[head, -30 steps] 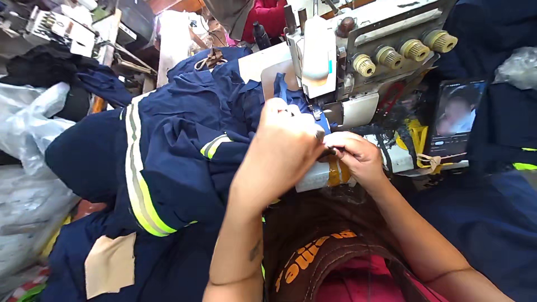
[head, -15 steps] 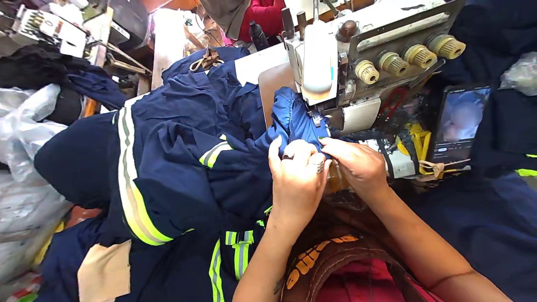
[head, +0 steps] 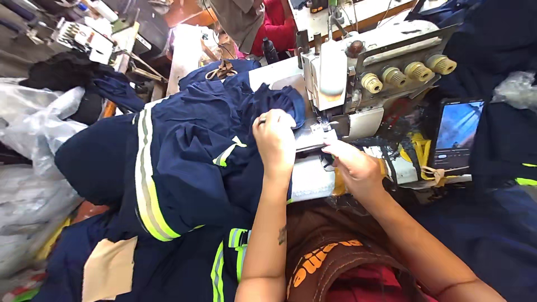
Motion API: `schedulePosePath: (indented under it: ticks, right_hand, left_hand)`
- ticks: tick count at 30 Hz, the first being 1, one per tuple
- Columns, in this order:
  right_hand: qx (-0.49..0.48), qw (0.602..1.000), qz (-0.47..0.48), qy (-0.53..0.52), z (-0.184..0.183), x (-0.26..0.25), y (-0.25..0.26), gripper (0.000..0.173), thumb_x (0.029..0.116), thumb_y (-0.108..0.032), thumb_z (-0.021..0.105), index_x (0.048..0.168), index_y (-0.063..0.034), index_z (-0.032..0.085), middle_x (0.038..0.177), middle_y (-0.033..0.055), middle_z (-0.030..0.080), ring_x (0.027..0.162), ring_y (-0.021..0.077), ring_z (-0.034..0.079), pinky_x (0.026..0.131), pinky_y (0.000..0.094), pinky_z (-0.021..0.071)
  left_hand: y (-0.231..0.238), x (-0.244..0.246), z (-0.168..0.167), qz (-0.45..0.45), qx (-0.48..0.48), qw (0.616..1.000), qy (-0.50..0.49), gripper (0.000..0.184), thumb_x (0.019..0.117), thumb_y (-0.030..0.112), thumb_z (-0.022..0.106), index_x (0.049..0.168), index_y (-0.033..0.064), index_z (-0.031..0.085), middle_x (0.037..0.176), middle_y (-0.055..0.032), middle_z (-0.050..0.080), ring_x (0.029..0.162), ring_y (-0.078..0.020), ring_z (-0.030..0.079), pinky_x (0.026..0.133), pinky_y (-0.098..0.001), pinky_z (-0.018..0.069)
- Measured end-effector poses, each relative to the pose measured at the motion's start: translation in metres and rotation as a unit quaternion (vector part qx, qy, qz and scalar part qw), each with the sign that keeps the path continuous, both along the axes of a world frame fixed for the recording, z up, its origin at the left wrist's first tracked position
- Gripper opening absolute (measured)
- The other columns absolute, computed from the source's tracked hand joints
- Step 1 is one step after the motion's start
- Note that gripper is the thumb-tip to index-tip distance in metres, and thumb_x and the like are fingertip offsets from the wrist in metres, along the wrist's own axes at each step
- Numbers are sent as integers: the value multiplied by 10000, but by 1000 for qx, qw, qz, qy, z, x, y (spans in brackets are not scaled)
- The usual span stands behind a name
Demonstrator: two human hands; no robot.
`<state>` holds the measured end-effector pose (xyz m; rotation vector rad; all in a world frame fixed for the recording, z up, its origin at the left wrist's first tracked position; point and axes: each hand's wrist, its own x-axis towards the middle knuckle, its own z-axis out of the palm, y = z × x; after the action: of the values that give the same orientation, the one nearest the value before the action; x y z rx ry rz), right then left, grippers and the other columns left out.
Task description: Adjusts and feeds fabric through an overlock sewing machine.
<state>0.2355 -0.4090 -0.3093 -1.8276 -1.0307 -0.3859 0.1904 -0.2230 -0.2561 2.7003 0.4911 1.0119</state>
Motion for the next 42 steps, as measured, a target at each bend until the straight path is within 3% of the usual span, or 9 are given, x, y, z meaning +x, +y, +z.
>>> schedulePosePath:
  ticks: [6, 11, 14, 18, 21, 24, 28, 35, 42]
  right_hand:
    - [-39, 989, 116, 77, 9, -7, 25, 341, 979, 2, 570, 1302, -66, 653, 1367, 84, 649, 819, 150, 727, 687, 342, 622]
    - [-102, 989, 43, 96, 4, -8, 1, 264, 973, 4, 531, 1199, -73, 642, 987, 75, 732, 687, 215, 699, 593, 433, 598]
    - [-180, 975, -64, 116, 8, 15, -24, 272, 1012, -26, 490, 1268, -49, 577, 1018, 186, 709, 817, 399, 708, 665, 628, 554]
    - [-16, 990, 53, 132, 37, 9, -53, 277, 1060, -275, 534, 1215, -75, 645, 1175, 52, 687, 1123, 160, 647, 977, 396, 543]
    - [42, 888, 346, 302, 48, -28, -62, 441, 1017, -640, 425, 1140, -312, 693, 1073, -230, 688, 1036, -104, 616, 899, 172, 535]
    - [116, 737, 494, 446, 40, -49, -57, 363, 983, -602, 555, 1141, -330, 737, 1104, -182, 728, 1051, -46, 654, 923, 212, 548]
    - [242, 671, 429, 555, 45, -55, -57, 435, 923, -594, 641, 1184, -262, 744, 1123, -62, 752, 1075, 65, 690, 957, 307, 573]
    - [260, 669, 425, 551, 45, -53, -59, 435, 944, -538, 647, 1241, -226, 709, 1171, -32, 740, 1126, 90, 678, 1008, 325, 552]
    - [228, 704, 443, 507, 51, -62, -59, 449, 970, -549, 603, 1276, -232, 691, 1209, -46, 728, 1160, 86, 663, 1025, 322, 542]
  left_hand:
    - [-35, -71, -3, 27, 21, 997, -68, 189, 921, -24, 605, 800, 65, 720, 976, -84, 689, 1066, -255, 629, 1031, -451, 437]
    - [-45, -86, -15, -50, 19, 999, -2, 171, 947, 13, 608, 936, 98, 757, 1046, -60, 717, 1094, -236, 647, 1063, -485, 438]
    - [-45, -77, -21, -165, 50, 981, 93, 145, 977, 99, 639, 1036, 106, 772, 1001, -76, 736, 1015, -250, 682, 975, -516, 474]
    - [-55, -69, 25, -363, -28, 930, 50, 136, 968, 118, 656, 997, 108, 789, 948, -38, 736, 964, -203, 664, 967, -482, 445]
    - [-56, -61, 66, -417, -54, 907, -28, 150, 969, 91, 649, 996, 88, 797, 988, -57, 743, 1057, -209, 647, 1042, -498, 391]
    - [-44, -52, 84, -355, -35, 933, -45, 139, 987, 105, 647, 1060, 69, 760, 1177, -120, 716, 1187, -257, 633, 1070, -519, 413]
    - [-19, -101, 85, -298, -130, 941, -94, 185, 974, 20, 634, 1139, -14, 710, 1233, -146, 669, 1197, -210, 625, 1023, -373, 531]
    - [-24, -165, 26, -210, -262, 933, -132, 210, 974, 136, 689, 1163, 44, 701, 1249, -63, 661, 1201, -158, 616, 1018, -345, 538]
    - [-30, -145, 15, -292, -267, 916, -71, 282, 991, 192, 653, 1230, 50, 695, 1343, -88, 633, 1286, -195, 563, 1087, -415, 473]
